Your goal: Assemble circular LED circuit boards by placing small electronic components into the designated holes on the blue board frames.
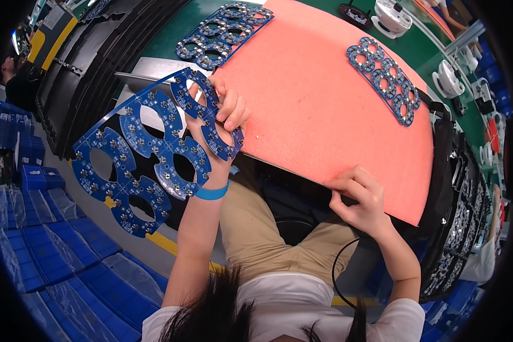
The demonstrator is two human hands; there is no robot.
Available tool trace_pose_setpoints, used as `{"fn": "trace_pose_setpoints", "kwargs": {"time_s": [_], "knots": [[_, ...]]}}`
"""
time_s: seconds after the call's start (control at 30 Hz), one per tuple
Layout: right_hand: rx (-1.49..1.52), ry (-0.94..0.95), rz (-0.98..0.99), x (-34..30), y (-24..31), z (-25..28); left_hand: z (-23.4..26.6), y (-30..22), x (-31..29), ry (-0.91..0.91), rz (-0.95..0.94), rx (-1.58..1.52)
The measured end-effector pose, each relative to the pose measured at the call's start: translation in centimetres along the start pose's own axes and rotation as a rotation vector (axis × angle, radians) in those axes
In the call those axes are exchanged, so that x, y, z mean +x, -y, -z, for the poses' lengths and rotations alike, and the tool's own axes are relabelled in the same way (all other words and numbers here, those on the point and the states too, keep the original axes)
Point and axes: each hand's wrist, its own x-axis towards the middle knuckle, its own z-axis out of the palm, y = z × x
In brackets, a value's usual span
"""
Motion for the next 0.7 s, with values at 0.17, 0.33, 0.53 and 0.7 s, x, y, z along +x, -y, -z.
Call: {"fn": "trace_pose_setpoints", "kwargs": {"time_s": [0.17,0.33,0.53,0.7], "knots": [[-0.172,0.066,0.236,-1.9,0.2,-0.2,0.0,0.1,0.0,-0.002,-0.001,-0.016],[-0.421,0.093,0.269,-4.4,0.7,-1.2,-0.2,0.1,0.2,-0.008,0.005,-0.027],[-0.275,-0.024,0.228,-1.8,1.9,-2.6,-0.4,0.0,0.0,-0.037,-0.011,0.016],[-0.093,-0.109,0.126,4.6,2.5,-4.5,-0.4,0.4,-0.1,-0.043,-0.024,-0.008]]}}
